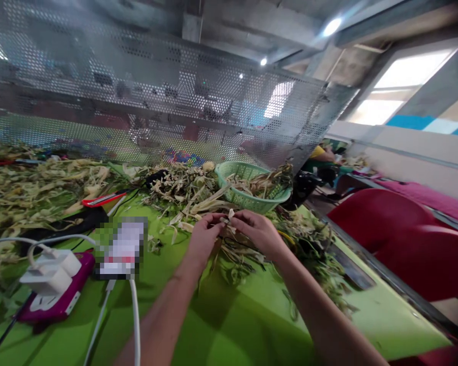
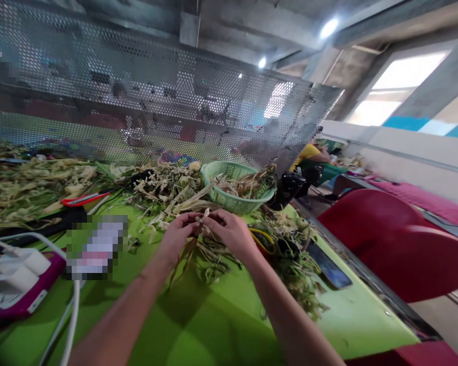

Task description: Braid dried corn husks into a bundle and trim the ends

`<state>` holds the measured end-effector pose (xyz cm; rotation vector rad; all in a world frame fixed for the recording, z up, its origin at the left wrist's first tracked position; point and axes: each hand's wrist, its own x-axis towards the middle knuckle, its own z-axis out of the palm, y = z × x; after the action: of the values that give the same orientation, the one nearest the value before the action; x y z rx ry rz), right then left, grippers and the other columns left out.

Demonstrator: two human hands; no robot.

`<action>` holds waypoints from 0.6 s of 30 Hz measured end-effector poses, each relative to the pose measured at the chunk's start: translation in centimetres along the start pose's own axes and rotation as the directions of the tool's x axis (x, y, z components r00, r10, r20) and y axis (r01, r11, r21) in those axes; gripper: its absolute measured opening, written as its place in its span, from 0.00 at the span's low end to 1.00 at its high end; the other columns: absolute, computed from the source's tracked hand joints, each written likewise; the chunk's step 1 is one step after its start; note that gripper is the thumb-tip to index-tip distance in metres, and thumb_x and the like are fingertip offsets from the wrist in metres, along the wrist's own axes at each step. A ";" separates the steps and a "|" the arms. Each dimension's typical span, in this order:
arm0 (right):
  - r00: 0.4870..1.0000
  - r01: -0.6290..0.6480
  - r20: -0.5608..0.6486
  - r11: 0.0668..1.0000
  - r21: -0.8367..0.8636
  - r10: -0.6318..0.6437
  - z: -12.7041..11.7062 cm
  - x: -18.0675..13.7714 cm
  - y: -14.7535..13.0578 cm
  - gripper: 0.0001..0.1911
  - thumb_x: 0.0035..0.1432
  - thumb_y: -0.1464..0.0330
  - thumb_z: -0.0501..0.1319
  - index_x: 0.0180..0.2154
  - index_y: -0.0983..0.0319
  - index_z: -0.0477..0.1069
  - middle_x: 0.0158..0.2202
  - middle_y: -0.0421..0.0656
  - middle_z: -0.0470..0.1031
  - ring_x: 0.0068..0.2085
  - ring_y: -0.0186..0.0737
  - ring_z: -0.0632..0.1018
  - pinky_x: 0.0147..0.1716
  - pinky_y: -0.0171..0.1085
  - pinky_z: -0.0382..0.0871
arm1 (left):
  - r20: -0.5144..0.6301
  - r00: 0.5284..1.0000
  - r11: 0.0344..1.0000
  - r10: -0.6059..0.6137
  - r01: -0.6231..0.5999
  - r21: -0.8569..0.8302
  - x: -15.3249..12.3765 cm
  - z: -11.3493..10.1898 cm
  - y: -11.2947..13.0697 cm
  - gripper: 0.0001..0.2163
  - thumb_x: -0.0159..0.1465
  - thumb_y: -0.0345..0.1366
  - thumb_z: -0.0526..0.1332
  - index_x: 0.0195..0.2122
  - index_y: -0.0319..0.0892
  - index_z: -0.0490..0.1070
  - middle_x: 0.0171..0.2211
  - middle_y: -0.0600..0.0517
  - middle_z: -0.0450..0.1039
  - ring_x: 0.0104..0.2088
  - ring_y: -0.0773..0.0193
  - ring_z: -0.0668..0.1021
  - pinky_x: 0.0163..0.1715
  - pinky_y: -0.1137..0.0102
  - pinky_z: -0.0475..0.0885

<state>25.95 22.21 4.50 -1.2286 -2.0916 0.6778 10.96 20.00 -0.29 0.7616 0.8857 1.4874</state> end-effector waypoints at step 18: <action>0.987 -0.075 -0.071 0.798 0.597 0.146 1.6 -0.4 2.4 0.18 0.46 0.55 0.68 0.26 0.62 0.67 0.22 0.35 0.64 0.24 0.31 0.64 0.24 0.33 0.57 | 0.108 0.979 0.985 -0.170 0.170 0.015 -0.8 -0.4 0.4 0.14 0.50 0.42 0.70 0.34 0.39 0.75 0.30 0.52 0.76 0.28 0.69 0.74 0.30 0.73 0.67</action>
<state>26.37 22.68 1.66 -0.9936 -1.5325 1.1810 10.54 19.13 -0.09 0.7454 0.8514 1.2815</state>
